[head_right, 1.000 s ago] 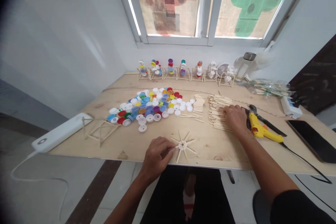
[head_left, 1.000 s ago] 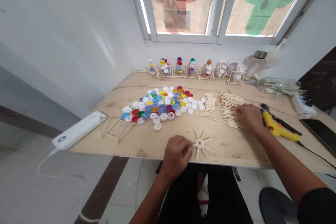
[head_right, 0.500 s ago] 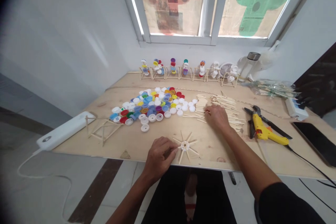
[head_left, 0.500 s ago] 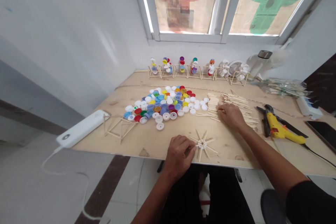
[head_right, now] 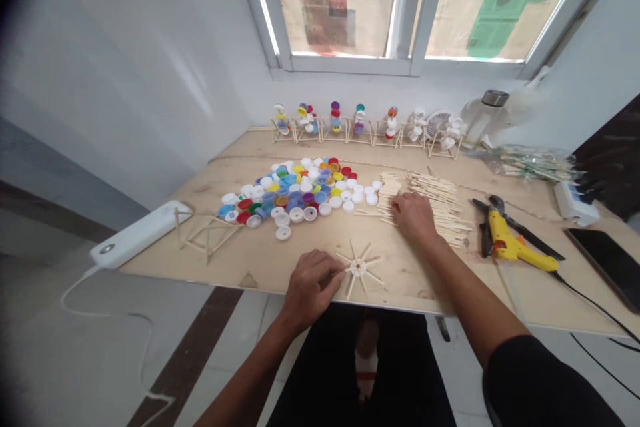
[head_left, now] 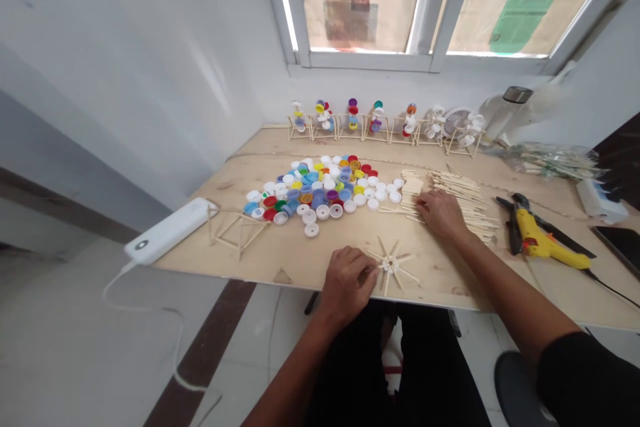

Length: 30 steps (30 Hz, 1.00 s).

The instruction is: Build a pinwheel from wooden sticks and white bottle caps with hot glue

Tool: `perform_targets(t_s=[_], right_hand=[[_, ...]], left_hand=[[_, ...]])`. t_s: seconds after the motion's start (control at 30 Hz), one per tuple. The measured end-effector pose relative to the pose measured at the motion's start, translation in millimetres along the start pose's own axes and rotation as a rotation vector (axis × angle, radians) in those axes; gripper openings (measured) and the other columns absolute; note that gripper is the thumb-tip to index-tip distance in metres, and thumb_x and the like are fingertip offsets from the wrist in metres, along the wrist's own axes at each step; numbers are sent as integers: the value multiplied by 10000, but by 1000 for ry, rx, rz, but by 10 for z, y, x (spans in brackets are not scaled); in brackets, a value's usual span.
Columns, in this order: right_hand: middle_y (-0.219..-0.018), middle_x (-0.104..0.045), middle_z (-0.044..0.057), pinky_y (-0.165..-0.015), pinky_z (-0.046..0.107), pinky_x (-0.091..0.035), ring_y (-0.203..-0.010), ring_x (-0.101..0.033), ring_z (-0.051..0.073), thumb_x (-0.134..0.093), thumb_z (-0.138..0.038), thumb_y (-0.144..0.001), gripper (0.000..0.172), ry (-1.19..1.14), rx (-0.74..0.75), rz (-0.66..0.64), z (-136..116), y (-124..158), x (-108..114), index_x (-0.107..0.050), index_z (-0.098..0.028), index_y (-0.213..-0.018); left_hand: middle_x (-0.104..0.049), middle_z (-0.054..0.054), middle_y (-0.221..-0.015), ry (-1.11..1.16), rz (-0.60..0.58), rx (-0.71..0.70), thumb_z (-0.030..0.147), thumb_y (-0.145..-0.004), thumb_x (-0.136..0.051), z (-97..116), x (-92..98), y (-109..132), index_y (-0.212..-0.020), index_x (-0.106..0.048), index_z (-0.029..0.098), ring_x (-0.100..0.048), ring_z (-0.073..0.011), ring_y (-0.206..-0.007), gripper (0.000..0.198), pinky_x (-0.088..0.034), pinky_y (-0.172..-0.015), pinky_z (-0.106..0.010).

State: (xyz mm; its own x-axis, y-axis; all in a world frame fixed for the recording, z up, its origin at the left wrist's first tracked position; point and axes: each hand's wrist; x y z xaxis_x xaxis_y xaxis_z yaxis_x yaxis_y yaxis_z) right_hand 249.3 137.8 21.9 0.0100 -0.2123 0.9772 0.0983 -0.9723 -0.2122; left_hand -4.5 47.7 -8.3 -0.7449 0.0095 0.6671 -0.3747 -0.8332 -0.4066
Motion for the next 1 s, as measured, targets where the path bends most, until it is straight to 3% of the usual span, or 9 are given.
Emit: perform_targets(t_s=[0.3, 0.8, 1.0], right_hand=[[-919, -687, 113, -718, 337, -305, -863, -545, 244, -480, -259, -868, 226, 17, 9, 19, 4, -4, -38, -688, -174, -847], [-887, -700, 83, -730, 348, -370, -831, -569, 234, -478, -262, -850, 219, -129, 81, 208, -130, 254, -110, -683, -185, -847], [-863, -699, 74, -740, 348, -421, -825, -598, 227, -483, -295, -858, 217, -220, 142, 228, -139, 569, -113, -668, -183, -841]], left_hand=[[-656, -32, -767, -12, -1, 13, 193, -817, -558, 2, -7, 0, -752, -625, 200, -571, -187, -805, 93, -398, -788, -355], [-672, -38, -774, 36, 57, -2, 171, -789, -585, 8, -25, -7, -767, -630, 192, -587, -186, -791, 54, -417, -771, -352], [-634, -37, -725, 137, 215, 53, 188, -822, -547, -12, 100, 32, -730, -605, 192, -586, -176, -767, 109, -457, -733, -319]])
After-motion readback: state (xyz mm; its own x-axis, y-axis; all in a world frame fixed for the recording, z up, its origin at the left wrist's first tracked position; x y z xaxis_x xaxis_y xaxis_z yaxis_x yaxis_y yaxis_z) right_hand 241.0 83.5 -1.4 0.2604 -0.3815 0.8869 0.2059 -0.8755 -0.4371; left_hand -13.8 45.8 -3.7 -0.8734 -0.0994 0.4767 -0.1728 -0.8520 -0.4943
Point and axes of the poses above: each hand's wrist, its own y-axis away from the middle knuckle, its own x-axis out of the back of the hand, z = x × y
